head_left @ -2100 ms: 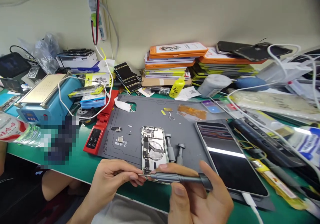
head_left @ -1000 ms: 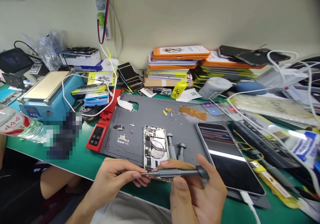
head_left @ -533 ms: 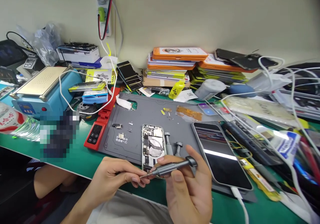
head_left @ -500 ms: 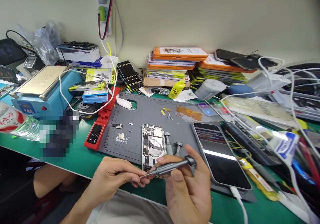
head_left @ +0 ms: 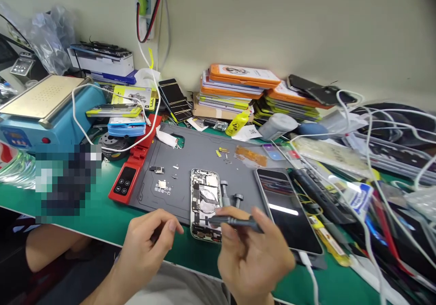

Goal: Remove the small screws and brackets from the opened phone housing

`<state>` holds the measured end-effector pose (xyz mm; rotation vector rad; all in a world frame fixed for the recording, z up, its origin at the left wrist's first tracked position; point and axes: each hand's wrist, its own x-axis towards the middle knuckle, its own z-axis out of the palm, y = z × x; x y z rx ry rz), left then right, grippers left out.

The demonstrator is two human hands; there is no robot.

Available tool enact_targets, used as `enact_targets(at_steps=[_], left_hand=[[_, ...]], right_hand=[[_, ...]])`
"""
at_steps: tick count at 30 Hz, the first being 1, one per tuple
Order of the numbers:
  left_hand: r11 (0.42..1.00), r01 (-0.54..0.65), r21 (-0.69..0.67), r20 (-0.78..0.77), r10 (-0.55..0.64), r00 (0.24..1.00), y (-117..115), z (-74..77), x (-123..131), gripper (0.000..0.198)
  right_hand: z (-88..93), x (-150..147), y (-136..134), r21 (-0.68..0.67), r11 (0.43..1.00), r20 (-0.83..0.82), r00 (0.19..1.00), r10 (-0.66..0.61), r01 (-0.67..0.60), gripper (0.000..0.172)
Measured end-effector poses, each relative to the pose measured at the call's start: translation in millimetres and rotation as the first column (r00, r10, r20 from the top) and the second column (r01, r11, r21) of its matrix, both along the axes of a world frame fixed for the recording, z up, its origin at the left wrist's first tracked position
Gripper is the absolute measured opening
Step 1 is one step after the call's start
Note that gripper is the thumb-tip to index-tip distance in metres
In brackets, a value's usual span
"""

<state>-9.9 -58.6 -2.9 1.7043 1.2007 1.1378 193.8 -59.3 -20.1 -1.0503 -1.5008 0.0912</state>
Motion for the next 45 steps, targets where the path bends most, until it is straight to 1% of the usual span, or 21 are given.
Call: enact_targets(at_steps=[1,3,5,6,13,18,21,26,30,32,35,40,45], left_hand=[[0.999,0.011,0.044,-0.032,-0.01,0.999,1,1.7,1,0.031],[0.989,0.05,0.141,-0.085,-0.038,0.996,3,4.8,4,0.031],[0.977,0.081,0.195,-0.112,-0.06,0.992,5,6.4,7,0.03],[0.976,0.09,0.201,-0.113,-0.068,0.991,5,6.6,8,0.03],[0.984,0.128,0.127,-0.048,-0.123,0.991,4,4.4,6,0.027],[0.982,0.14,0.125,-0.035,-0.137,0.99,4,4.5,7,0.025],[0.982,0.143,0.124,-0.029,-0.14,0.99,5,5.8,8,0.025],[0.982,0.142,0.123,-0.039,-0.138,0.99,4,6.5,9,0.024],[0.982,0.148,0.119,-0.055,-0.142,0.988,4,5.8,9,0.024],[0.981,0.151,0.122,-0.064,-0.144,0.988,4,5.9,9,0.024],[0.979,0.156,0.129,-0.071,-0.148,0.986,4,6.6,9,0.024],[0.979,0.16,0.129,-0.079,-0.151,0.985,5,8.2,9,0.024],[0.979,0.159,0.127,-0.092,-0.148,0.985,5,10.4,9,0.025]], right_hand=[[-3.5,0,0,-0.003,1.0,0.047,0.999,0.025,-0.025,0.046],[-8.8,-1,-1,-0.008,0.999,0.066,0.997,0.05,-0.049,0.046],[-11.3,-1,-4,-0.006,0.998,0.076,0.995,0.057,-0.057,0.05],[-11.6,-1,-5,-0.008,0.998,0.082,0.995,0.058,-0.057,0.051],[-8.0,2,-5,-0.048,0.998,0.146,0.988,0.044,-0.038,0.052],[-9.3,5,-12,-0.035,0.999,0.202,0.979,0.014,-0.007,0.055],[-9.0,6,-15,-0.027,1.0,0.192,0.981,-0.01,0.016,0.056],[-2.2,3,-11,-0.034,0.999,0.201,0.979,-0.021,0.029,0.062],[0.1,1,-9,-0.035,0.999,0.15,0.989,0.01,-0.005,0.07],[-0.8,2,-8,-0.041,0.999,0.146,0.989,0.023,-0.017,0.07],[-2.9,4,-8,-0.043,0.999,0.163,0.986,0.024,-0.018,0.068],[-5.7,5,-10,-0.07,0.997,0.138,0.99,0.022,-0.013,0.054],[-6.0,5,-11,-0.073,0.997,0.135,0.991,0.016,-0.007,0.046]])
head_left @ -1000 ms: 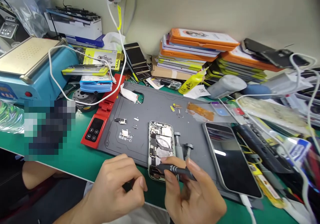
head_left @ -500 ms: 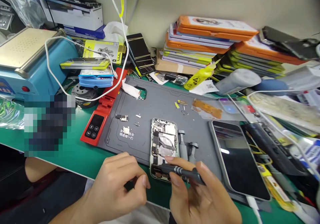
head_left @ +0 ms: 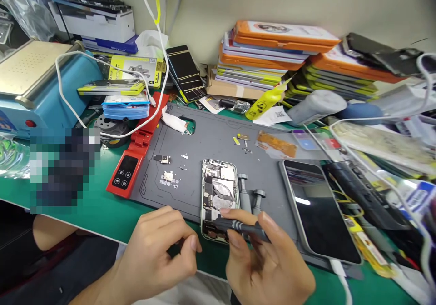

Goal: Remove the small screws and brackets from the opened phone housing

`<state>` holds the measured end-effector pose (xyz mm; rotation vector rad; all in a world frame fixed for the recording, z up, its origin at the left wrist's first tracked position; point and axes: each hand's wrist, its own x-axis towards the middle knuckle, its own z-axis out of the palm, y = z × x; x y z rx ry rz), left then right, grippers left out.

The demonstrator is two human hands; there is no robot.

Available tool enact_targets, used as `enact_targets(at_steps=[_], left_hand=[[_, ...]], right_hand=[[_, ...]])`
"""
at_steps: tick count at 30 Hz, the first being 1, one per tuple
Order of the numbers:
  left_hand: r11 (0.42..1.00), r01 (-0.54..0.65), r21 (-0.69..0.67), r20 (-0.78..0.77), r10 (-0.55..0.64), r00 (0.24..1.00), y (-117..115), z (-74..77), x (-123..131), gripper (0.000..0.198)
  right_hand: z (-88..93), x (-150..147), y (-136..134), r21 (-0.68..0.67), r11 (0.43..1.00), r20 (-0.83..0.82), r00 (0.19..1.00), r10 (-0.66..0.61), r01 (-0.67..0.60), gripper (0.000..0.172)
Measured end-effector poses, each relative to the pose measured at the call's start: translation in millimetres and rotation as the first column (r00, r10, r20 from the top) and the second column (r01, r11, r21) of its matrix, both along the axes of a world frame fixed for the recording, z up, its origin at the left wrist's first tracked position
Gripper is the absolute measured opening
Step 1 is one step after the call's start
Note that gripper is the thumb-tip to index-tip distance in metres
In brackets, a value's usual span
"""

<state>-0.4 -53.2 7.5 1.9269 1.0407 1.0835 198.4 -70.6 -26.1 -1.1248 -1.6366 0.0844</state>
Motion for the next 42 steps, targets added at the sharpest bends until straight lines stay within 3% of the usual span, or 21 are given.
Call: enact_targets(at_steps=[6,9,12,17,21,25,26,29,31,35,37,39,42], left_hand=[[1.0,0.011,-0.006,-0.021,-0.011,1.0,-1,-1.1,-1,0.025],[1.0,0.015,-0.008,-0.023,-0.015,1.0,-2,-2.0,0,0.024],[1.0,0.014,-0.009,-0.029,-0.014,0.999,-2,-1.9,0,0.025],[1.0,0.01,0.006,-0.029,-0.01,1.0,-1,-3.1,1,0.024],[0.994,-0.016,0.111,-0.022,0.019,1.0,-8,0.2,-1,0.023],[0.94,-0.12,0.319,-0.136,0.171,0.976,-14,15.1,-18,0.015],[0.933,-0.132,0.334,-0.224,0.215,0.951,-12,19.3,-24,0.012],[0.857,-0.231,0.461,-0.438,0.446,0.781,1,26.6,-44,0.014],[0.834,-0.188,0.518,-0.481,0.466,0.743,13,25.2,-56,0.014],[0.842,0.023,0.539,-0.598,0.363,0.714,30,14.9,-70,0.021],[0.823,0.06,0.564,-0.61,0.367,0.702,36,11.2,-72,0.027],[0.8,0.081,0.595,-0.614,0.387,0.688,42,10.1,-71,0.033],[0.781,0.113,0.615,-0.629,0.399,0.667,49,11.8,-66,0.036]], right_hand=[[7.8,-1,2,0.067,0.998,0.118,0.993,0.005,-0.013,0.053],[14.3,0,1,0.159,0.986,0.142,0.988,-0.064,0.041,0.063],[19.1,1,1,0.153,0.986,0.186,0.978,-0.094,0.065,0.066],[21.6,0,4,0.144,0.989,0.151,0.986,-0.067,0.045,0.071],[24.6,-3,10,0.18,0.984,0.1,0.995,-0.022,0.004,0.077],[24.2,-2,11,0.135,0.991,0.121,0.993,0.01,-0.026,0.078],[22.9,-2,11,0.145,0.989,0.105,0.994,0.024,-0.039,0.079],[20.0,-1,13,0.162,0.986,0.056,0.998,0.035,-0.044,0.08],[21.1,-1,14,0.14,0.988,0.04,0.997,0.066,-0.071,0.075],[28.4,-4,20,0.133,0.977,0.005,0.986,0.167,-0.166,0.055],[29.8,-10,24,0.141,0.976,0.019,0.986,0.167,-0.168,0.044],[28.1,-15,28,0.116,0.981,0.021,0.988,0.154,-0.156,0.047],[24.1,-12,29,0.15,0.984,-0.104,0.988,0.112,-0.096,0.058]])
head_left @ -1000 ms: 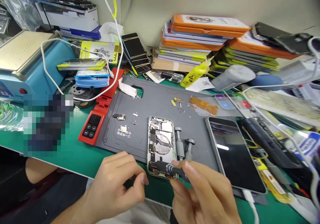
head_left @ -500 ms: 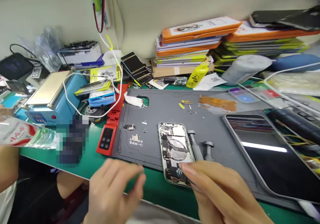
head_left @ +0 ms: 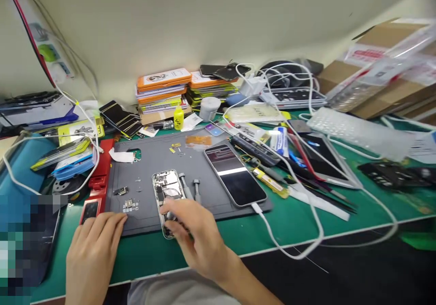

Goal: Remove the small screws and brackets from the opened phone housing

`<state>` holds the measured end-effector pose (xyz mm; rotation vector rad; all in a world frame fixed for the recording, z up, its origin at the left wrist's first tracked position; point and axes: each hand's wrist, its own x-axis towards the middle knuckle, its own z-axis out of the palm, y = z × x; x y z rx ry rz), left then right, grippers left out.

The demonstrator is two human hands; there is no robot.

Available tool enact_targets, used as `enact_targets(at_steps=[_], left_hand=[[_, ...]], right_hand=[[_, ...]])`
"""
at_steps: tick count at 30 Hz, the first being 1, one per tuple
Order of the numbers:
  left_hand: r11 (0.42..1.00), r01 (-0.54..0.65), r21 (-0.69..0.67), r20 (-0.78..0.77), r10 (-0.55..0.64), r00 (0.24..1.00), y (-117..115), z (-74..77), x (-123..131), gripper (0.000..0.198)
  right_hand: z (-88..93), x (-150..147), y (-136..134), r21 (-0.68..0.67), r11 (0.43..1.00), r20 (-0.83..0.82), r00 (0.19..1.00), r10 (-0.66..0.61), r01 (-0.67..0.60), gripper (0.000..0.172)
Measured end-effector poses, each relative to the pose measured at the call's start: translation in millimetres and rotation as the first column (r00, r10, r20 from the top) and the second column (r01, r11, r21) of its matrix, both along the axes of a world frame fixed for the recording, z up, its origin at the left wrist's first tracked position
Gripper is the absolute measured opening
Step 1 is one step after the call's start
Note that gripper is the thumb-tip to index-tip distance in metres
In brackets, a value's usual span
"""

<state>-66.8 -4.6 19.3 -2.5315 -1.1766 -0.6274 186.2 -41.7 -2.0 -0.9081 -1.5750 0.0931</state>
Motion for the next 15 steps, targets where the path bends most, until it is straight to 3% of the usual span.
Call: enact_targets(at_steps=[3,4,6,7,8,10,12,13,15], left_hand=[[1.0,-0.025,-0.005,-0.022,0.025,0.999,3,2.2,7,0.035],[0.999,-0.038,-0.016,-0.004,0.038,0.999,3,2.7,9,0.032],[0.996,-0.051,-0.079,0.105,0.059,0.993,-1,3.4,13,0.025],[0.988,-0.051,-0.145,0.187,0.078,0.979,-5,3.5,15,0.023],[0.972,-0.04,-0.233,0.278,0.106,0.955,-9,3.4,18,0.024],[0.891,0.049,-0.452,0.427,0.168,0.889,-19,2.0,25,0.031],[0.751,0.21,-0.625,0.528,0.209,0.823,-27,-1.5,34,0.04],[0.691,0.282,-0.666,0.574,0.234,0.785,-29,-4.1,39,0.042],[0.632,0.372,-0.679,0.653,0.289,0.7,-31,-10.3,48,0.046]], right_hand=[[2.6,23,-5,-0.09,0.97,-0.152,0.959,-0.239,0.227,0.064],[5.0,33,-6,-0.176,0.917,-0.147,0.911,-0.385,0.359,0.063],[9.2,55,-7,-0.292,0.793,0.149,0.845,-0.514,0.535,0.049],[10.2,64,-6,-0.318,0.723,0.371,0.783,-0.499,0.613,0.039],[10.1,70,-5,-0.32,0.705,0.442,0.758,-0.48,0.633,0.03],[7.3,75,-1,-0.311,0.688,0.543,0.717,-0.438,0.656,0.022],[3.1,73,3,-0.298,0.686,0.583,0.695,-0.42,0.664,0.024],[1.5,70,4,-0.29,0.682,0.599,0.683,-0.417,0.671,0.025],[0.4,64,5,-0.278,0.676,0.613,0.668,-0.422,0.682,0.03]])
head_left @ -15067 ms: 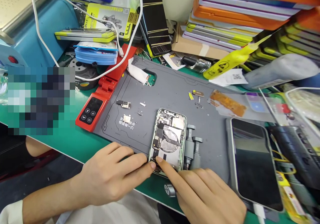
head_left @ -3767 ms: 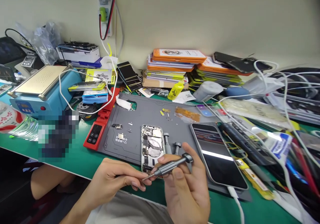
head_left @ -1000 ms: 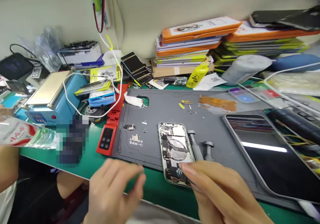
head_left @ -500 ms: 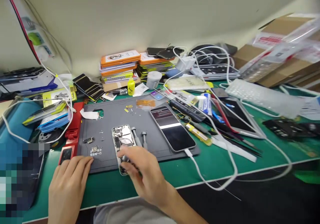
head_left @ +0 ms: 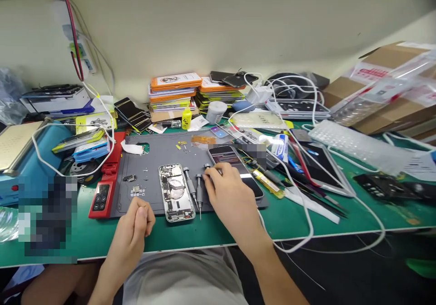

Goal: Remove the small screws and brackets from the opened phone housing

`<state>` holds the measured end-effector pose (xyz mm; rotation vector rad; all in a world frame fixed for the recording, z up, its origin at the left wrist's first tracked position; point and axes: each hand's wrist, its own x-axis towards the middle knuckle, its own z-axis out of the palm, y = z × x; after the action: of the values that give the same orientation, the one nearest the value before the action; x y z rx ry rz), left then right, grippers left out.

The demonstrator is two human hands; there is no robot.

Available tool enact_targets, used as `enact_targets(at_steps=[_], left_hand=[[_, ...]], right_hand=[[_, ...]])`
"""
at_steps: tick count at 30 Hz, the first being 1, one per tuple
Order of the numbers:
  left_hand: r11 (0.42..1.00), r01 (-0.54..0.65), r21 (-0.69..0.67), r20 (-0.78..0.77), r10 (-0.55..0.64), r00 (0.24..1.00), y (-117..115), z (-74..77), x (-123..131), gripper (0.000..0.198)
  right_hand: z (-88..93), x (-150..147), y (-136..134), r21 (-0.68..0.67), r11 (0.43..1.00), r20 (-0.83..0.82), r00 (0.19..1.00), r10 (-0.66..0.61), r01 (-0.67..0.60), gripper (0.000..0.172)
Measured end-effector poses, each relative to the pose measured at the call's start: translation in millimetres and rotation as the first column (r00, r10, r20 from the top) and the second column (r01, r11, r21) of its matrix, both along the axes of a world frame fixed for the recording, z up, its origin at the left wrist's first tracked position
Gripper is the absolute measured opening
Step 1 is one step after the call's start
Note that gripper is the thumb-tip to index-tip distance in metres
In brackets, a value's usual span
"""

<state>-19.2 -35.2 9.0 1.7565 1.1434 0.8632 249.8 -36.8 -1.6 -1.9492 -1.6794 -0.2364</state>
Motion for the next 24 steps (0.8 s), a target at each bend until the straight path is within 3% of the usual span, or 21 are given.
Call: enact_targets(at_steps=[3,7,10,17,21,24], left_hand=[[0.999,-0.019,-0.05,0.085,0.023,0.996,2,-9.2,6,0.054],[0.996,0.011,-0.088,0.082,-0.003,0.997,6,-15.0,2,0.06],[0.994,0.025,-0.103,0.068,-0.018,0.997,6,-15.0,-1,0.062],[0.992,-0.002,-0.13,0.082,0.012,0.997,4,-15.8,1,0.06],[0.989,-0.023,-0.146,0.134,0.042,0.99,3,-16.9,2,0.06],[0.985,-0.023,-0.172,0.184,0.055,0.981,1,-17.9,2,0.059]], right_hand=[[2.6,-7,-3,-0.018,1.0,-0.003,1.0,-0.001,0.001,0.044],[6.4,-11,-7,-0.102,0.994,-0.06,0.998,0.032,-0.038,0.062],[6.4,-9,-4,-0.147,0.987,-0.139,0.989,0.042,-0.062,0.066],[14.0,-5,2,-0.102,0.982,-0.326,0.938,0.115,-0.156,0.043],[21.2,-4,-10,0.08,0.982,-0.376,0.907,0.188,-0.17,0.028],[16.8,-6,-20,0.225,0.963,-0.394,0.891,0.227,-0.146,0.021]])
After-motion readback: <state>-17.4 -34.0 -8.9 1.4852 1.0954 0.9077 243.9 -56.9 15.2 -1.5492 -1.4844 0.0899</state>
